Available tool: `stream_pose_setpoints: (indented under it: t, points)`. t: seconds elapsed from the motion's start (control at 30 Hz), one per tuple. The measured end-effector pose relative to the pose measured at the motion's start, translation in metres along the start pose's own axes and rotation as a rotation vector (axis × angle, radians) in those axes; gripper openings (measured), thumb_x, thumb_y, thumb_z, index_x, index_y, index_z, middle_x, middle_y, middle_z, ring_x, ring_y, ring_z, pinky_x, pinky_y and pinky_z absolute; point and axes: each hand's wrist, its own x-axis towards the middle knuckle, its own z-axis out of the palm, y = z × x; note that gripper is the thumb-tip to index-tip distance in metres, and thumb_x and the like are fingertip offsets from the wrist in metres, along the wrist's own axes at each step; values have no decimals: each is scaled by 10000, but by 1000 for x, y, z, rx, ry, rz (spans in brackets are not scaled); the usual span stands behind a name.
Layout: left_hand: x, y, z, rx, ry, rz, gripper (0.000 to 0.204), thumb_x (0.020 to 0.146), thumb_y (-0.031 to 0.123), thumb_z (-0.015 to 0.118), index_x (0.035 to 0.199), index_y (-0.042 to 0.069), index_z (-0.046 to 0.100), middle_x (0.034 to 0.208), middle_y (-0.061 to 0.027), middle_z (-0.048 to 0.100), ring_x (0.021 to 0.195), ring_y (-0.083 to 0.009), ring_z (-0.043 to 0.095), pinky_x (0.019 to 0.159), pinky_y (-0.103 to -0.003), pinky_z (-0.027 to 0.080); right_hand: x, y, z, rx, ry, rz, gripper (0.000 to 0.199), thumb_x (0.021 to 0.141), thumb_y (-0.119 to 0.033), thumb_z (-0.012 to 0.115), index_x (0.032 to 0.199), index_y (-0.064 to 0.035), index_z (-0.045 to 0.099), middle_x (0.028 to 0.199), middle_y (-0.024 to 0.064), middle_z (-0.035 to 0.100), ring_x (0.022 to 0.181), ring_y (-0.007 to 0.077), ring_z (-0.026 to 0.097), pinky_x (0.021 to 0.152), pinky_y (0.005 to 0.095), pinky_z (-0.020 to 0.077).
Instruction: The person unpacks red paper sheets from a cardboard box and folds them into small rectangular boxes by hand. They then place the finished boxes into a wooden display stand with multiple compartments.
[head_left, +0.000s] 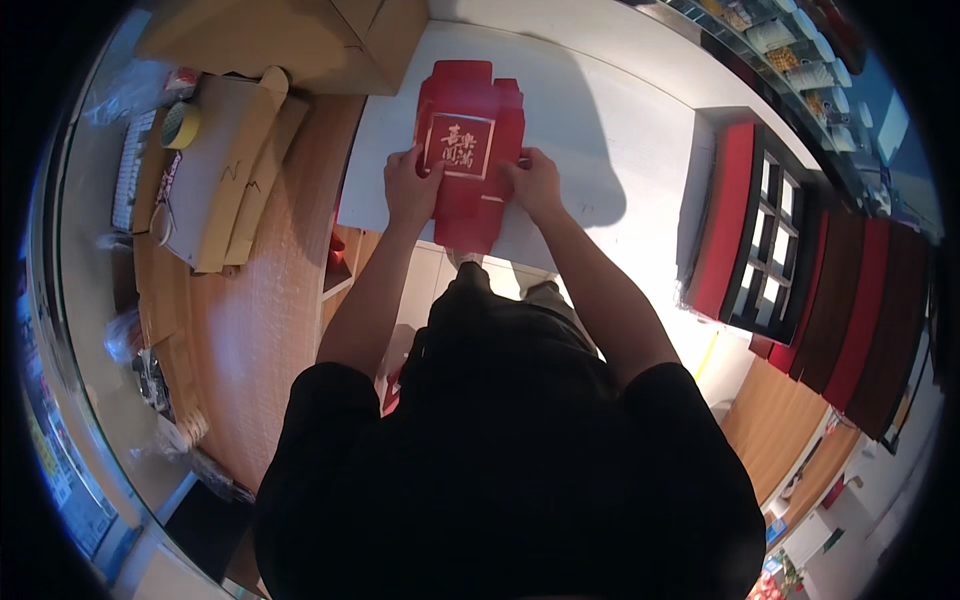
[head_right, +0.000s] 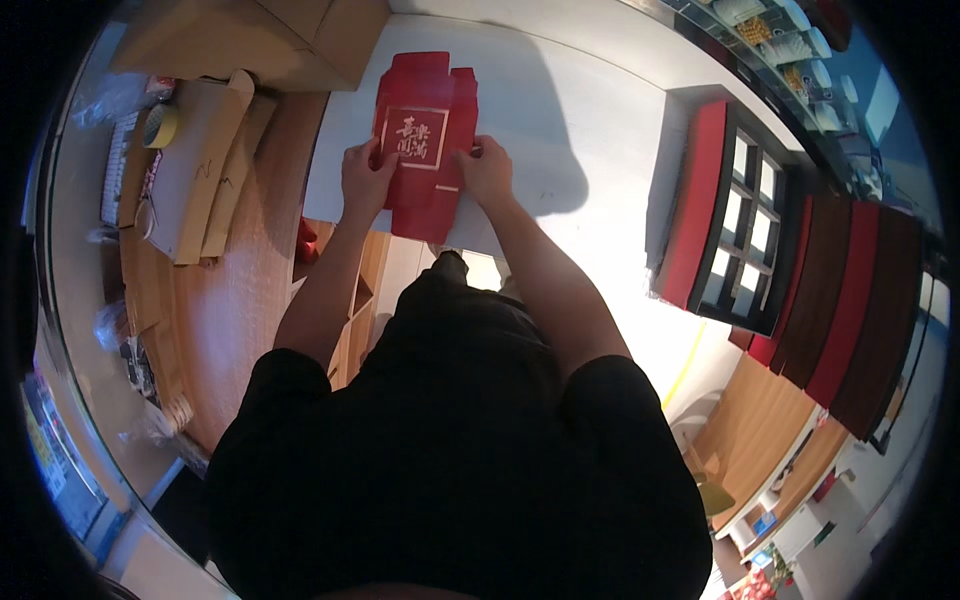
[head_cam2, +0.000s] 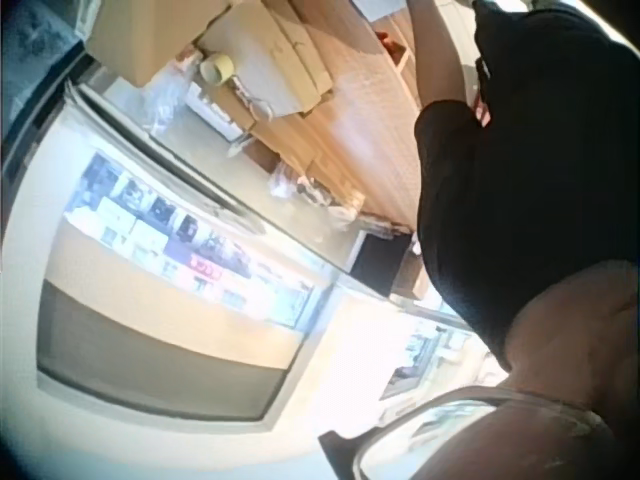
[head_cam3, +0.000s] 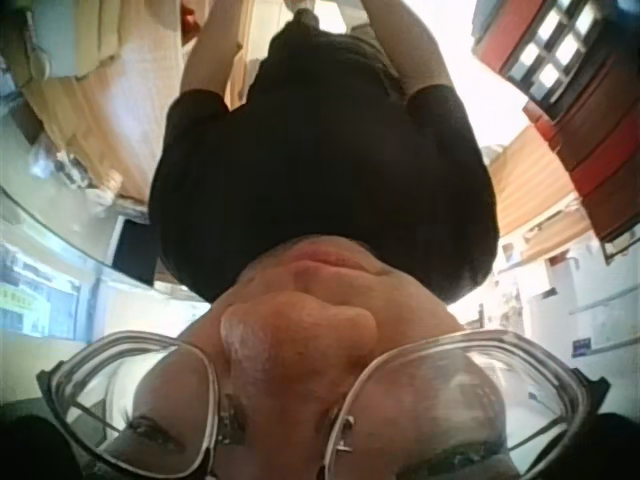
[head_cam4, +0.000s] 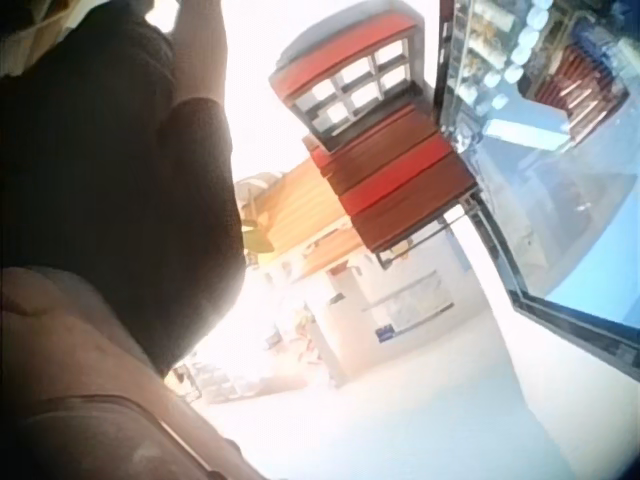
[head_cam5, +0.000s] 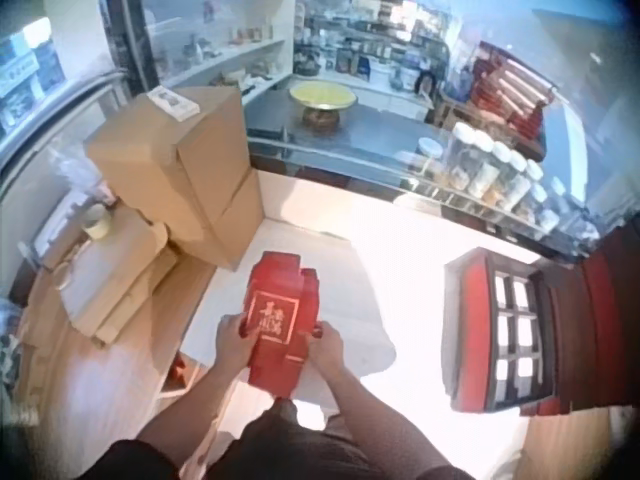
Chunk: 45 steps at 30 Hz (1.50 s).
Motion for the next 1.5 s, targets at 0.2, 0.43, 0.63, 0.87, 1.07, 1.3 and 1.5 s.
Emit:
stream_pose_setpoints:
  t: [0.2, 0.43, 0.63, 0.87, 1.07, 1.3, 1.5]
  points:
    - [20, 2, -10, 0, 69, 67, 449, 810, 252, 640, 1180, 20, 534, 1187, -162, 483, 1136, -310, 439, 978, -408, 363, 10, -12, 6, 201, 187, -90, 289, 840, -193, 616, 1056, 0, 623, 863, 144, 674, 754, 203, 650, 716, 319, 507]
    - [-15, 114, -51, -944, -414, -263, 291, 921, 265, 571, 1079, 20, 573, 946, -28, 617, 832, -108, 589, 771, -253, 484, -39, -65, -78, 652, 44, -2, 337, 918, -122, 545, 1237, -16, 521, 995, 96, 632, 902, 137, 599, 757, 260, 503]
    - [-45, 186, -36, -1051, -452, -87, 363, 922, 269, 562, 1166, 2, 535, 1023, -64, 602, 911, -104, 559, 795, -267, 460, -67, -68, -140, 155, 56, -393, 613, 894, -176, 594, 1418, -49, 302, 1362, 147, 400, 1163, 215, 498, 905, 297, 470]
    - [-71, 238, -40, -729, -824, 488, 466, 901, 193, 488, 1342, 49, 445, 1456, -143, 295, 1275, -283, 373, 1037, -369, 325, -105, -70, -184, 663, -411, -470, 767, 808, -260, 693, 1397, -7, 272, 1332, 146, 426, 1213, 230, 430, 976, 357, 386]
    - [-50, 262, -33, -135, -173, 1091, 423, 787, 219, 670, 1146, 21, 564, 1241, -136, 501, 1186, -310, 453, 1023, -481, 310, -119, -63, -205, 1100, -173, -120, 323, 846, -31, 568, 1165, 8, 539, 1067, 99, 615, 972, 182, 591, 862, 310, 460]
    - [-31, 287, -53, 151, -263, 1213, 442, 738, 279, 743, 1079, 73, 552, 1056, -69, 541, 985, -250, 514, 893, -398, 350, -139, -69, -216, 882, -204, -117, 307, 857, -29, 528, 1159, 23, 546, 1066, 99, 624, 966, 162, 589, 861, 279, 451]
    - [-22, 287, -46, 73, -525, 1083, 323, 743, 214, 749, 894, 59, 508, 912, -51, 525, 838, -191, 519, 795, -318, 399, -146, -80, -214, 830, -170, -173, 422, 843, -18, 496, 1264, 5, 485, 1096, 88, 599, 996, 141, 555, 885, 276, 429]
